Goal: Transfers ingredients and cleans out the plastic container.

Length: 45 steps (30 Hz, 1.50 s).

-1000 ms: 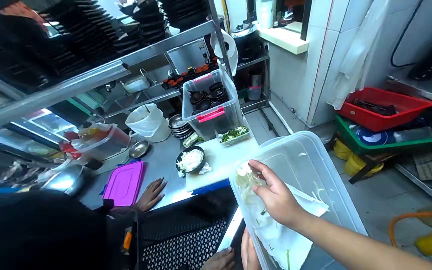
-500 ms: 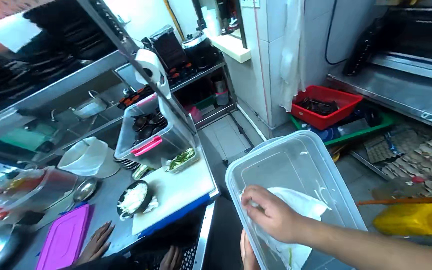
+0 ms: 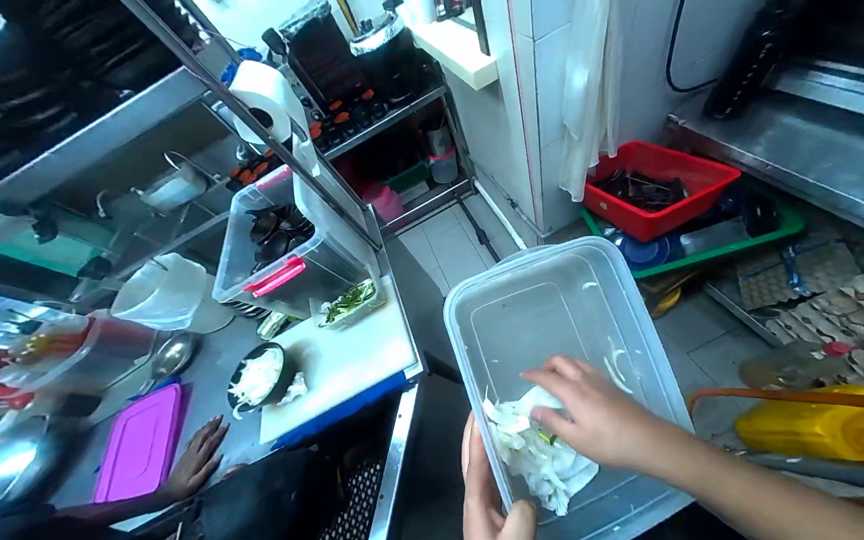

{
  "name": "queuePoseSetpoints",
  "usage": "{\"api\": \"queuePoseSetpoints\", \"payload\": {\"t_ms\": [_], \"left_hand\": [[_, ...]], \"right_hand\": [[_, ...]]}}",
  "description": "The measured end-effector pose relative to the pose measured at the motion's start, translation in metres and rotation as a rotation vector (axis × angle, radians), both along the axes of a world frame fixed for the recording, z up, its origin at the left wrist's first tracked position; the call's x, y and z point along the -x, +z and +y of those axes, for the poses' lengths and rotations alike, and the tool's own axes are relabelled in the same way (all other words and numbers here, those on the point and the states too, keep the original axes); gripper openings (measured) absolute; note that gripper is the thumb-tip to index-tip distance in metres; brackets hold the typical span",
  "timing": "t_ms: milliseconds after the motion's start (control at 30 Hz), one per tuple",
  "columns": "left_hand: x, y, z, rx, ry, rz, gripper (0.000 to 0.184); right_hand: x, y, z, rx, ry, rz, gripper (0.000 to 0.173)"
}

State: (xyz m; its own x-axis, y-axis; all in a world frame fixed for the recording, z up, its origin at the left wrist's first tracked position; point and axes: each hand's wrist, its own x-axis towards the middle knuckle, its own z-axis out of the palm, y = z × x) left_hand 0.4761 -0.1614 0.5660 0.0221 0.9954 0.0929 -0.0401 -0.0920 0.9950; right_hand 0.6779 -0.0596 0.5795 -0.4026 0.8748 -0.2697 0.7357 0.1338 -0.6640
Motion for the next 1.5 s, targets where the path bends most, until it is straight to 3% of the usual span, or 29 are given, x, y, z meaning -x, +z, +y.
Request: {"api": "queuePoseSetpoints", "payload": {"t_ms": [67, 233, 333, 433, 533, 633, 800, 867, 967, 1033, 1133, 1200, 1267, 1367, 1433, 1500], "left_hand": [[0.001, 0.001, 0.001, 0.010, 0.007, 0.001, 0.098], [0.016, 0.003, 0.000, 0.039, 0.051, -0.028, 0.096], [0.028, 0.004, 0.000, 0.054, 0.060, -0.030, 0.094], [0.037, 0.003, 0.002, 0.063, 0.071, -0.027, 0.095], [0.043, 0.002, 0.003, 0.058, 0.060, -0.017, 0.095], [0.048, 0.001, 0.006, 0.054, 0.046, 0.030, 0.091], [0.054, 0.005, 0.008, 0.055, 0.018, 0.097, 0.088], [0.056, 0.004, 0.008, 0.051, 0.001, 0.084, 0.089], [0.060, 0.002, 0.008, 0.037, -0.003, 0.078, 0.089], [0.063, 0.002, 0.008, 0.040, -0.004, 0.073, 0.089], [0.068, 0.000, 0.006, 0.047, 0.009, 0.064, 0.087], [0.071, -0.003, 0.006, 0.055, 0.014, 0.063, 0.086], [0.074, -0.004, 0.005, 0.082, 0.020, 0.045, 0.090], [0.076, -0.005, 0.004, 0.111, 0.026, 0.003, 0.094], [0.077, -0.007, 0.002, 0.114, 0.030, 0.000, 0.093], [0.078, -0.007, 0.002, 0.106, 0.025, 0.010, 0.092]], "right_hand": [[0.005, -0.002, -0.004, 0.017, 0.111, -0.042, 0.053], [-0.010, -0.008, -0.013, -0.108, 0.328, 0.071, 0.020], [-0.026, -0.005, -0.025, -0.046, 0.446, 0.161, 0.022], [-0.035, -0.005, -0.030, 0.054, 0.261, 0.332, 0.024], [-0.016, -0.006, -0.029, 0.027, -0.040, 0.213, 0.030], [0.012, -0.004, -0.031, 0.164, 0.024, 0.006, 0.041], [0.047, -0.005, -0.041, 0.232, 0.043, 0.054, 0.066], [0.056, -0.012, -0.041, 0.215, 0.020, 0.121, 0.061], [0.065, -0.019, -0.040, 0.106, -0.056, 0.232, 0.033], [0.065, -0.016, -0.039, -0.025, -0.138, 0.269, 0.026], [0.058, -0.012, -0.038, -0.171, -0.151, 0.293, 0.032], [0.047, -0.001, -0.039, -0.053, 0.031, 0.285, 0.047], [0.037, 0.005, -0.043, -0.003, 0.128, 0.309, 0.048], [0.034, -0.006, -0.049, -0.197, -0.116, 0.380, 0.040], [0.036, -0.015, -0.048, -0.303, -0.264, 0.281, 0.032], [0.043, -0.016, -0.047, -0.204, -0.283, 0.157, 0.042]]}}
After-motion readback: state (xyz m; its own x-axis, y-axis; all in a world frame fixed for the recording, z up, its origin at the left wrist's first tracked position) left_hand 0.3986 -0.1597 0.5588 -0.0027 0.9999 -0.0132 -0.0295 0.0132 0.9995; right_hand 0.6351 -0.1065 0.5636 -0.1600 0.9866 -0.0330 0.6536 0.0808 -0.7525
